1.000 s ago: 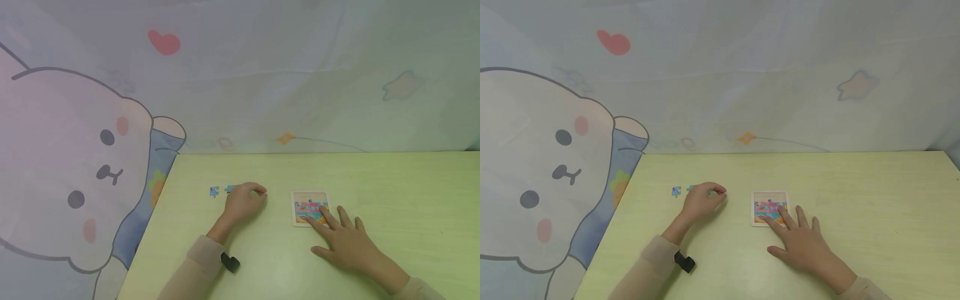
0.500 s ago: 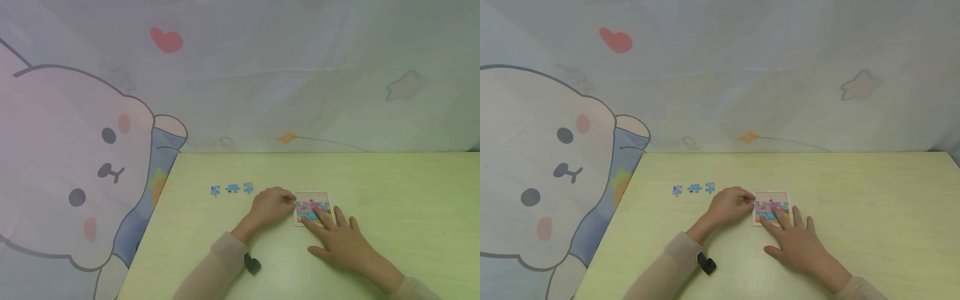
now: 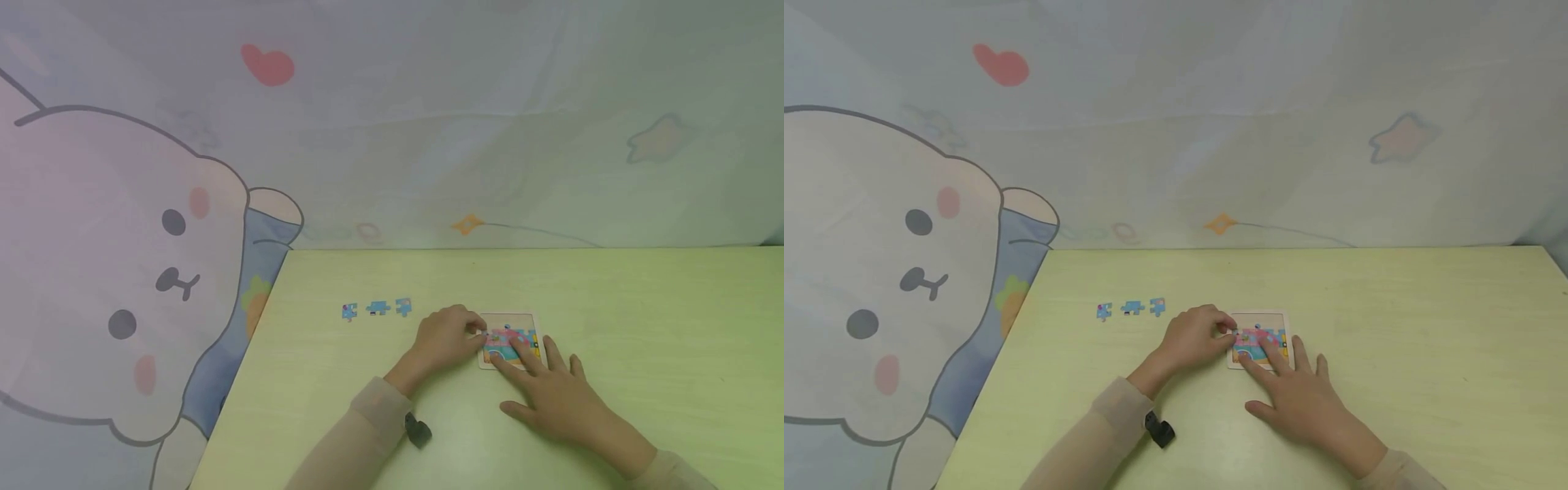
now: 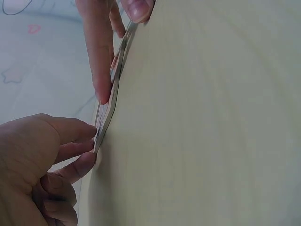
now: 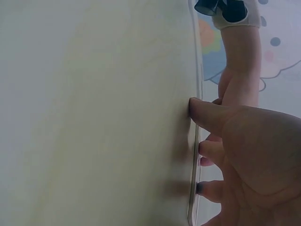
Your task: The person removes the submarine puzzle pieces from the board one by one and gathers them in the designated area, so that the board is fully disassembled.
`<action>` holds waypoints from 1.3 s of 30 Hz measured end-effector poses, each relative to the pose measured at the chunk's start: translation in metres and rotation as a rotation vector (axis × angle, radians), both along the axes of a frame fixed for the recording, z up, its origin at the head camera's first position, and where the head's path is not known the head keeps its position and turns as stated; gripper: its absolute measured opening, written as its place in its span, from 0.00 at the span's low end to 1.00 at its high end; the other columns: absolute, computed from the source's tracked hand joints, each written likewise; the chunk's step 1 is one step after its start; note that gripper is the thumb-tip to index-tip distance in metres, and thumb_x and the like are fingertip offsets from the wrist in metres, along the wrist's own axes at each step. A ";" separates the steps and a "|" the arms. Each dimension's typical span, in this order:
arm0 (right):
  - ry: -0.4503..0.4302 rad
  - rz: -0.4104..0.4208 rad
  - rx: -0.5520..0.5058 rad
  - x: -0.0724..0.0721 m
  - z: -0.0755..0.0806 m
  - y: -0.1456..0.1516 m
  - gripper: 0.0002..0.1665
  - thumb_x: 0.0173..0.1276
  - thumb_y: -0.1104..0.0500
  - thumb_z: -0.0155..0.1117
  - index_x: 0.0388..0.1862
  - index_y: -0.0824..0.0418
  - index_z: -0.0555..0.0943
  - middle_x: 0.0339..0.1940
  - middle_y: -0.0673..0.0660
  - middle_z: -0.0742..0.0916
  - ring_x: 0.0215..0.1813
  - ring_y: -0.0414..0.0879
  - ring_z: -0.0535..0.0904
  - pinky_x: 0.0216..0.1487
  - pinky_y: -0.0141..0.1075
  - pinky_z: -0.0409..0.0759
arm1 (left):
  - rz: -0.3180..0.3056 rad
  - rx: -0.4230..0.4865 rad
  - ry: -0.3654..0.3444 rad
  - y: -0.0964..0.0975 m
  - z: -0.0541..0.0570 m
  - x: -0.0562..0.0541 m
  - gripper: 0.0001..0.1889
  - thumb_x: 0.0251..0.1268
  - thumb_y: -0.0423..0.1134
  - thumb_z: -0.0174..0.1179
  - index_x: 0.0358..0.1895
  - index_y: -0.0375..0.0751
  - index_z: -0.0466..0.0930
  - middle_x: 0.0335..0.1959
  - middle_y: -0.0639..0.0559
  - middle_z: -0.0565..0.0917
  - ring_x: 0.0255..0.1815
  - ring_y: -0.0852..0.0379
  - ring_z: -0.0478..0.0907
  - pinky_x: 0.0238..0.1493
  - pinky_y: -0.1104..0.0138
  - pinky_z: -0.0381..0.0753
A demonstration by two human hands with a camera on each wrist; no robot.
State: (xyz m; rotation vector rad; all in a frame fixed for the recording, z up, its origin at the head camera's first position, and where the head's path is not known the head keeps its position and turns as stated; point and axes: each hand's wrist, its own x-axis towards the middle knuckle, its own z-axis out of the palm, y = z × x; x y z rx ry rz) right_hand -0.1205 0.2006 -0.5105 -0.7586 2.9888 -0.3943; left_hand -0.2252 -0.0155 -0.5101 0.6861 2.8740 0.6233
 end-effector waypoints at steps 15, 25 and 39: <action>-0.005 0.000 -0.007 0.001 -0.002 -0.001 0.41 0.71 0.34 0.65 0.80 0.40 0.69 0.81 0.63 0.68 0.74 0.83 0.58 0.57 0.81 0.62 | 0.023 0.083 -0.068 0.000 -0.003 0.003 0.09 0.68 0.50 0.68 0.46 0.55 0.88 0.37 0.66 0.80 0.36 0.67 0.76 0.35 0.69 0.75; -0.004 0.004 -0.005 0.001 -0.001 0.000 0.41 0.71 0.33 0.64 0.80 0.40 0.69 0.80 0.63 0.68 0.74 0.83 0.58 0.56 0.81 0.62 | 0.022 0.110 -0.051 0.000 -0.002 0.005 0.08 0.68 0.48 0.67 0.46 0.54 0.89 0.39 0.66 0.81 0.39 0.67 0.78 0.39 0.68 0.77; -0.012 0.000 -0.006 0.002 -0.001 -0.001 0.41 0.71 0.33 0.64 0.80 0.40 0.69 0.80 0.63 0.68 0.75 0.82 0.57 0.57 0.82 0.61 | 0.037 0.047 -0.021 0.002 0.003 0.009 0.11 0.69 0.50 0.66 0.49 0.54 0.89 0.43 0.62 0.81 0.41 0.65 0.78 0.38 0.68 0.77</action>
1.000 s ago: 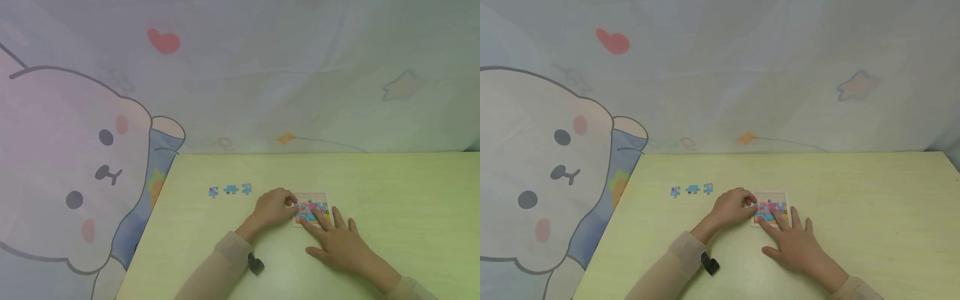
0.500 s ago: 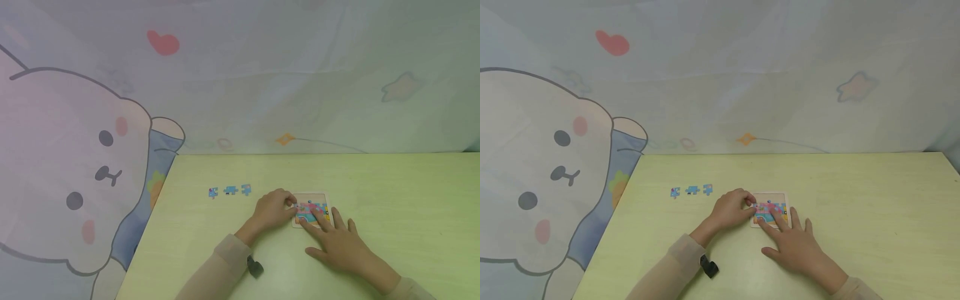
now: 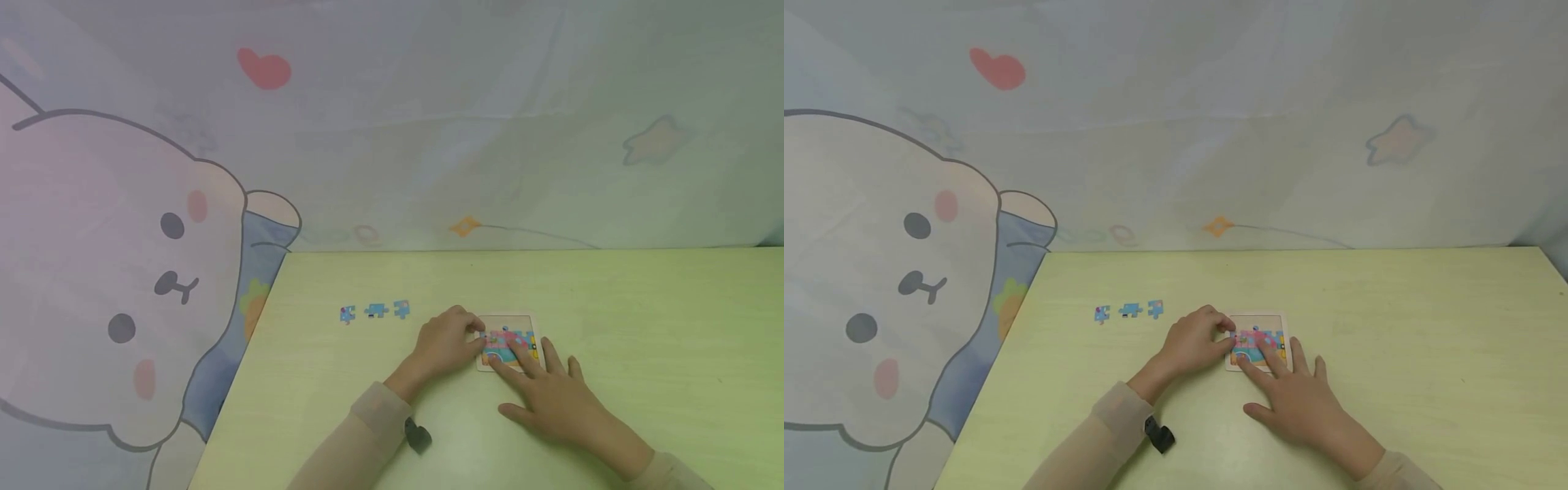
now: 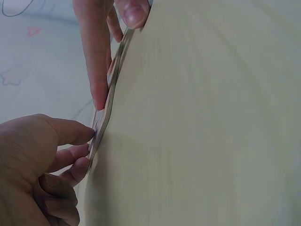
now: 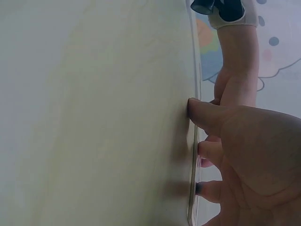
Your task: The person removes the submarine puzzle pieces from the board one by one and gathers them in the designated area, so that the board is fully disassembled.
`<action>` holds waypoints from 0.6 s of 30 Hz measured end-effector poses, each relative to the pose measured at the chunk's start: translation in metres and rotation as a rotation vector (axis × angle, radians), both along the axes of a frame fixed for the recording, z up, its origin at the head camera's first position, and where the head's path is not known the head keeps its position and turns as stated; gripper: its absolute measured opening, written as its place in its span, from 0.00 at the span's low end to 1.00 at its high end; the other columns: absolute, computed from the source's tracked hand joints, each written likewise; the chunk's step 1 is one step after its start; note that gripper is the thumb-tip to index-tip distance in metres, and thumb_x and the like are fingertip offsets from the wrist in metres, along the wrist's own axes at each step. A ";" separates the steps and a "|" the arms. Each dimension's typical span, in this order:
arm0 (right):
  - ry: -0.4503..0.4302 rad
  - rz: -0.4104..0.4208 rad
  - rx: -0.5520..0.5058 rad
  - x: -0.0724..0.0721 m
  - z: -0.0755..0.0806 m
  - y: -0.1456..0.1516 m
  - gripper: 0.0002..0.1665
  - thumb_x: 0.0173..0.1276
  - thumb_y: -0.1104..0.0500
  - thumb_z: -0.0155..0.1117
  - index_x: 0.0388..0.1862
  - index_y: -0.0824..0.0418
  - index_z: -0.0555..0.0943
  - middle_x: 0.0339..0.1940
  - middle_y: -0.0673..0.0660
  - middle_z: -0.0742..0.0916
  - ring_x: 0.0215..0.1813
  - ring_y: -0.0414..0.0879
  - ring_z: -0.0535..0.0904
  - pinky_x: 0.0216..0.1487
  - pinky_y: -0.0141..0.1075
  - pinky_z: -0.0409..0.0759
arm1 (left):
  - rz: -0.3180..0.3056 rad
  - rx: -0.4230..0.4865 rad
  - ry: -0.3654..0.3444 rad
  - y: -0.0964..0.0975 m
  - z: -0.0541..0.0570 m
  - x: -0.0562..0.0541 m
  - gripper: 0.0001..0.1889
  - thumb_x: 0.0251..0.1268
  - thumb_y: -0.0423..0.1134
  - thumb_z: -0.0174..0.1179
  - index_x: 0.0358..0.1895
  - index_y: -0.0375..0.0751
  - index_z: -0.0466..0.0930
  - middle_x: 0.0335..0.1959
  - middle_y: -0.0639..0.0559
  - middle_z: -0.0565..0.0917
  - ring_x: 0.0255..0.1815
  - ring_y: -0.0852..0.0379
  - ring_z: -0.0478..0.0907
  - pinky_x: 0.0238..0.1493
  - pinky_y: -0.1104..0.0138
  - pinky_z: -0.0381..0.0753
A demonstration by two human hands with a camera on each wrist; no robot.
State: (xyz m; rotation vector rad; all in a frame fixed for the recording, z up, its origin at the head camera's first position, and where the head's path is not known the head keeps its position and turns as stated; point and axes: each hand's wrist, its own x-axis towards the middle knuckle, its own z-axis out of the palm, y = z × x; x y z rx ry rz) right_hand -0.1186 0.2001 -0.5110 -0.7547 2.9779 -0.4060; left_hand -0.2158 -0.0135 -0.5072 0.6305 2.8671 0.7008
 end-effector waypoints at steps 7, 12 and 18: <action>0.002 0.005 0.005 -0.001 0.001 0.001 0.41 0.71 0.33 0.64 0.80 0.40 0.68 0.81 0.63 0.68 0.74 0.83 0.57 0.57 0.82 0.62 | 0.013 0.106 -0.021 0.001 0.003 -0.001 0.06 0.69 0.49 0.67 0.43 0.54 0.87 0.41 0.65 0.82 0.43 0.65 0.80 0.43 0.66 0.78; -0.008 0.001 0.001 -0.001 0.003 0.001 0.41 0.71 0.34 0.65 0.80 0.40 0.69 0.81 0.62 0.67 0.74 0.83 0.57 0.57 0.82 0.61 | 0.013 0.166 -0.028 0.000 0.004 0.000 0.04 0.70 0.47 0.68 0.41 0.55 0.87 0.35 0.70 0.85 0.39 0.68 0.80 0.39 0.70 0.76; -0.018 0.002 -0.014 -0.001 0.004 0.000 0.41 0.71 0.34 0.64 0.80 0.41 0.69 0.81 0.62 0.66 0.74 0.83 0.57 0.56 0.83 0.60 | 0.031 0.234 -0.012 -0.004 0.001 0.003 0.05 0.71 0.46 0.67 0.44 0.54 0.88 0.36 0.71 0.86 0.43 0.69 0.82 0.42 0.70 0.77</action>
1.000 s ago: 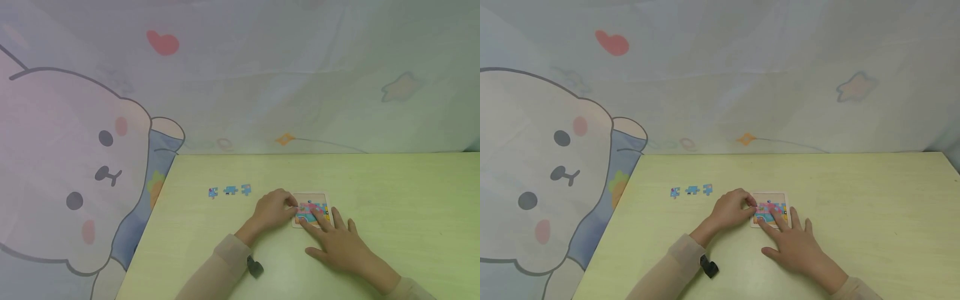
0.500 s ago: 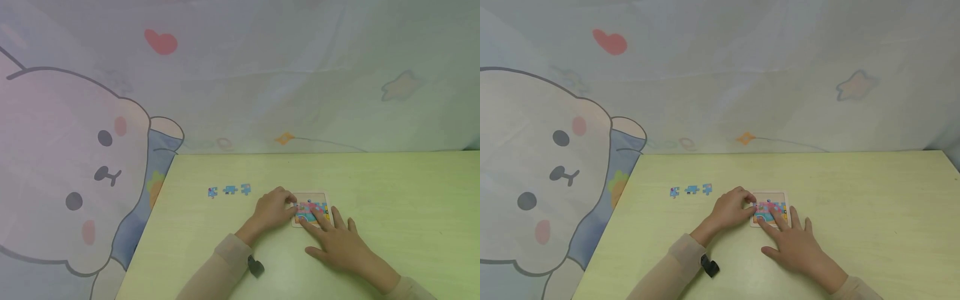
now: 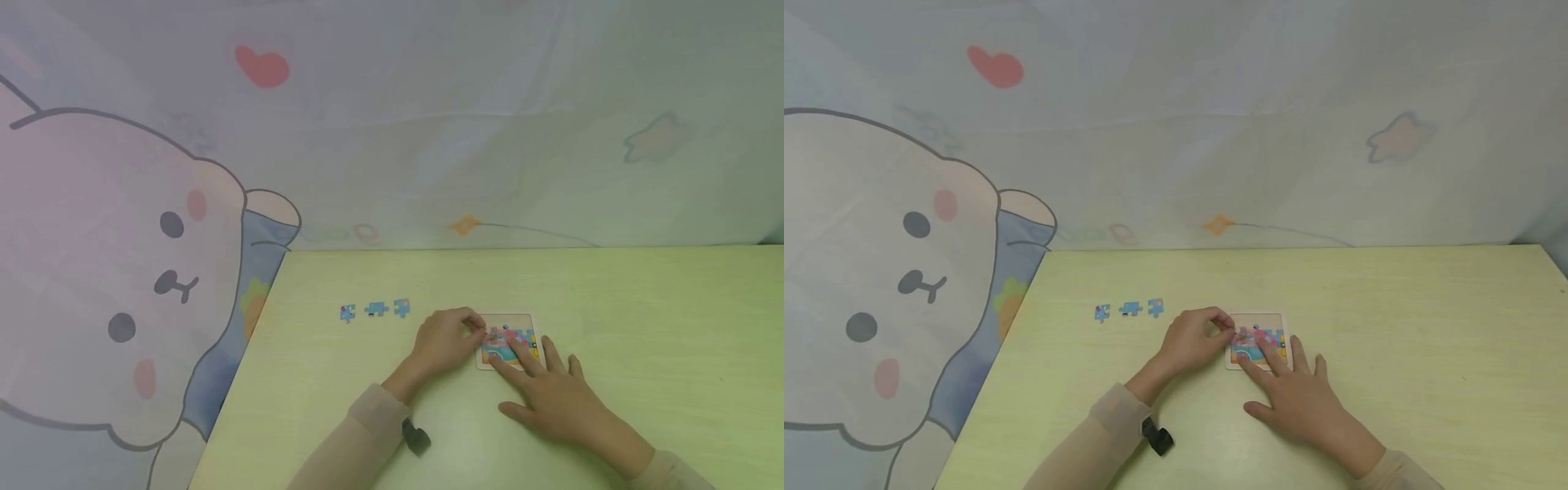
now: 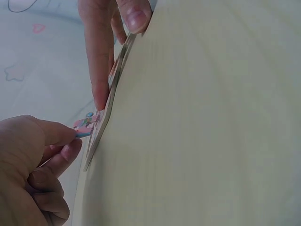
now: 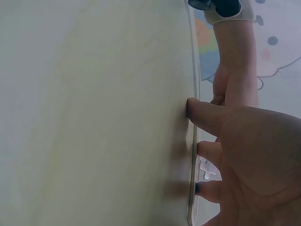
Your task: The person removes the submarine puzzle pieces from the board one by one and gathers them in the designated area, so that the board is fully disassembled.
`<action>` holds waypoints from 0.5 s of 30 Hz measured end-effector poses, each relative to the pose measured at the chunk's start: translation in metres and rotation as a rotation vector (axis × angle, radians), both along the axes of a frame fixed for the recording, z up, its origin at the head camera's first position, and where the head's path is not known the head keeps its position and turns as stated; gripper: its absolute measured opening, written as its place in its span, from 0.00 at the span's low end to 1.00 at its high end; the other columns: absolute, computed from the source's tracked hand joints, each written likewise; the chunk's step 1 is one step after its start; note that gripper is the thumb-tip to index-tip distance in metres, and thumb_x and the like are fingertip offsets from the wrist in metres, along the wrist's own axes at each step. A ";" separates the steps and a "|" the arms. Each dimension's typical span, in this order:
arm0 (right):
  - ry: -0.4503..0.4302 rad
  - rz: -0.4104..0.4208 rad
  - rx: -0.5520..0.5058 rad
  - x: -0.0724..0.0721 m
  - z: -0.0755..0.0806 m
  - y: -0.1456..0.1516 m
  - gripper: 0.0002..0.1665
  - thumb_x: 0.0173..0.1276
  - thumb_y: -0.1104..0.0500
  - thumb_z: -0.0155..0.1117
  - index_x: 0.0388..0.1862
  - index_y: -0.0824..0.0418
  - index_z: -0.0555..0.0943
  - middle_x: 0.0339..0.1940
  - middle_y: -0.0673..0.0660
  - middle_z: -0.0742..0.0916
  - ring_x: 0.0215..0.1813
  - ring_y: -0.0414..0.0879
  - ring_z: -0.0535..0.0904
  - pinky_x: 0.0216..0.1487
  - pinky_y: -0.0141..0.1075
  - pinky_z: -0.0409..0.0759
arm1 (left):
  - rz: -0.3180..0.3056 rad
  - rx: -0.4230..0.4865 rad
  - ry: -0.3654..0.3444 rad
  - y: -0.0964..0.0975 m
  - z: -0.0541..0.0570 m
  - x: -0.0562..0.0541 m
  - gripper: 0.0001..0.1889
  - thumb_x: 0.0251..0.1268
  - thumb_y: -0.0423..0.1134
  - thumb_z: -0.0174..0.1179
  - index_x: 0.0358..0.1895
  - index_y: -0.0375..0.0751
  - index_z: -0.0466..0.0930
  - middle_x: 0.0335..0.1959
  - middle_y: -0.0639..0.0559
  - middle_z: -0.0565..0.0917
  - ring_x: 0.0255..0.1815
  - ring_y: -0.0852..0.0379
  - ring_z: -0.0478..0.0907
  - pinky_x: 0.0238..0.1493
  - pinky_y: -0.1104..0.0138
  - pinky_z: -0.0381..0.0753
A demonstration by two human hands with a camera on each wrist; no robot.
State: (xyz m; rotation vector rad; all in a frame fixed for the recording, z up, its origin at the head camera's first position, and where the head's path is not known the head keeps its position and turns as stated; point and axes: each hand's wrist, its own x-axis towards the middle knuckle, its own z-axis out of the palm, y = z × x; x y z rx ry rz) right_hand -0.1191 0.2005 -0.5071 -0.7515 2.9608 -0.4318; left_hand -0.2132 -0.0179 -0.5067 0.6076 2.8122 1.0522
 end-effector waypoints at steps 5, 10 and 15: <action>0.004 -0.002 0.008 0.000 -0.002 0.001 0.41 0.72 0.33 0.64 0.80 0.41 0.69 0.82 0.62 0.65 0.75 0.83 0.56 0.57 0.83 0.61 | 0.046 0.055 -0.008 -0.007 0.001 0.003 0.06 0.71 0.47 0.66 0.44 0.54 0.88 0.36 0.72 0.86 0.46 0.66 0.82 0.48 0.64 0.79; 0.001 -0.008 -0.001 0.001 -0.002 0.001 0.41 0.71 0.33 0.64 0.80 0.42 0.69 0.81 0.63 0.66 0.75 0.83 0.56 0.57 0.82 0.60 | 0.088 0.096 -0.042 -0.022 0.001 0.005 0.05 0.70 0.48 0.66 0.43 0.56 0.88 0.36 0.72 0.85 0.48 0.65 0.82 0.50 0.60 0.79; 0.003 -0.009 -0.003 0.002 -0.005 0.000 0.41 0.71 0.33 0.64 0.80 0.41 0.69 0.81 0.63 0.67 0.75 0.83 0.56 0.57 0.83 0.60 | 0.117 0.140 -0.077 -0.048 0.004 0.008 0.05 0.70 0.48 0.66 0.42 0.56 0.88 0.38 0.70 0.86 0.44 0.63 0.81 0.46 0.60 0.79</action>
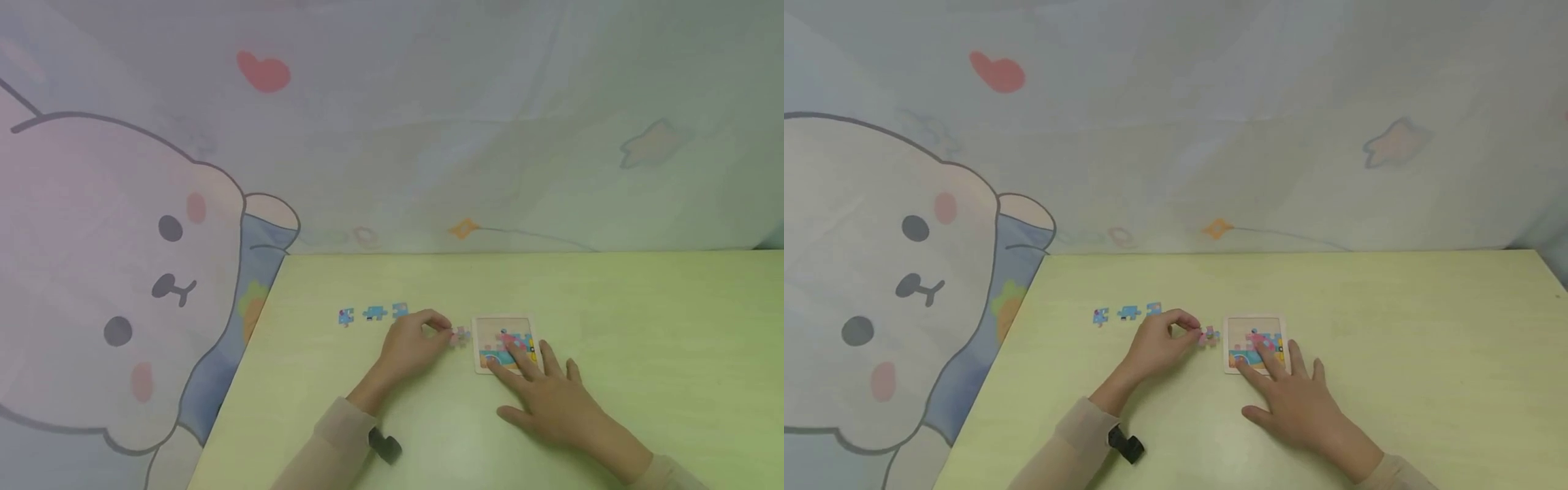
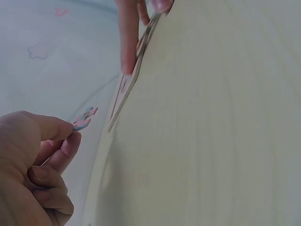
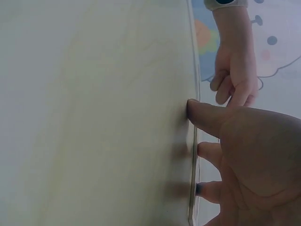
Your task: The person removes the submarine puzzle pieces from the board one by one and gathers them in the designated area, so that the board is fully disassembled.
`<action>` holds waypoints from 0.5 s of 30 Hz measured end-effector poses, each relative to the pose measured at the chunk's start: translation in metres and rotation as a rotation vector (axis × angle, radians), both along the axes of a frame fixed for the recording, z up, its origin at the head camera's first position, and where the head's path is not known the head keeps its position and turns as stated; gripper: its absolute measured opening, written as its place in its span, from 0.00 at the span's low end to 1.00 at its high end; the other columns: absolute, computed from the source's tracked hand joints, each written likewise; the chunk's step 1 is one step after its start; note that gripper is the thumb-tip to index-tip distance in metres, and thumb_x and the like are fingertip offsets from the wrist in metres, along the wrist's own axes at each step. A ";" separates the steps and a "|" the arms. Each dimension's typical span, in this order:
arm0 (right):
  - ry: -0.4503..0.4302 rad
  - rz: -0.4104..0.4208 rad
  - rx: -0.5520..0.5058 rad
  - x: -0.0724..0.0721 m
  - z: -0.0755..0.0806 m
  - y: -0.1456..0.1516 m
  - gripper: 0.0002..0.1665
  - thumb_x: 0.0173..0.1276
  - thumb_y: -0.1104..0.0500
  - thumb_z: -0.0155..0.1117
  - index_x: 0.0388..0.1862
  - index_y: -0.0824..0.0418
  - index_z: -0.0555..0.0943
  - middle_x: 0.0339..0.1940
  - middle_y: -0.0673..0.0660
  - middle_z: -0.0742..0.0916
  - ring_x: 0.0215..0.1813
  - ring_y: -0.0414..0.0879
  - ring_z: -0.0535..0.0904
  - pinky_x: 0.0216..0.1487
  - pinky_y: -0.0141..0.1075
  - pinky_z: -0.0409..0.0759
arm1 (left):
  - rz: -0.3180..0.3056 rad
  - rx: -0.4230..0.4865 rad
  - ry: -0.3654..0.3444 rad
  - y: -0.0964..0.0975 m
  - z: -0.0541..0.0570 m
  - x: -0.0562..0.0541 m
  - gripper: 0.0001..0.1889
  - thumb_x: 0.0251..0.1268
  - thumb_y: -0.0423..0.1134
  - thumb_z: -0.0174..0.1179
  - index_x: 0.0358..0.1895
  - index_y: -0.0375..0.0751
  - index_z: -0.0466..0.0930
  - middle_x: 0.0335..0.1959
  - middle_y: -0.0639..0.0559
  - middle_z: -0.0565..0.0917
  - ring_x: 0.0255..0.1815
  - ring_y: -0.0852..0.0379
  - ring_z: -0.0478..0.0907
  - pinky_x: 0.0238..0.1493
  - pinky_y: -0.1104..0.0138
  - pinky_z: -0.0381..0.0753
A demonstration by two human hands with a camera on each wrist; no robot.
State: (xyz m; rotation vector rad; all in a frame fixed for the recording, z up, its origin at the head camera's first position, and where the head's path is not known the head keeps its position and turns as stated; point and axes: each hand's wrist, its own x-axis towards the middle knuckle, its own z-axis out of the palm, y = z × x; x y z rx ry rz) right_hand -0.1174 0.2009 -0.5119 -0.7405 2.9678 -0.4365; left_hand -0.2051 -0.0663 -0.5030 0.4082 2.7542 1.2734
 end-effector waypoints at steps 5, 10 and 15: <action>0.004 0.003 -0.001 -0.001 -0.003 -0.001 0.41 0.71 0.33 0.63 0.80 0.40 0.68 0.81 0.62 0.67 0.76 0.82 0.56 0.58 0.82 0.60 | 0.035 0.014 -0.012 -0.036 0.007 0.001 0.05 0.71 0.47 0.66 0.42 0.55 0.88 0.41 0.65 0.88 0.36 0.59 0.77 0.37 0.61 0.76; 0.017 -0.002 0.004 -0.002 -0.004 0.001 0.41 0.71 0.33 0.64 0.80 0.40 0.68 0.81 0.61 0.67 0.76 0.80 0.56 0.59 0.81 0.60 | 0.073 0.022 0.005 -0.075 0.011 -0.002 0.03 0.70 0.44 0.68 0.41 0.52 0.89 0.41 0.62 0.88 0.42 0.58 0.79 0.44 0.59 0.76; 0.024 -0.002 0.008 -0.004 -0.005 0.005 0.41 0.71 0.34 0.64 0.80 0.40 0.68 0.81 0.61 0.67 0.76 0.80 0.56 0.59 0.81 0.60 | 0.109 0.029 -0.012 -0.113 0.012 -0.003 0.02 0.70 0.42 0.69 0.41 0.50 0.90 0.39 0.60 0.88 0.43 0.56 0.81 0.48 0.56 0.76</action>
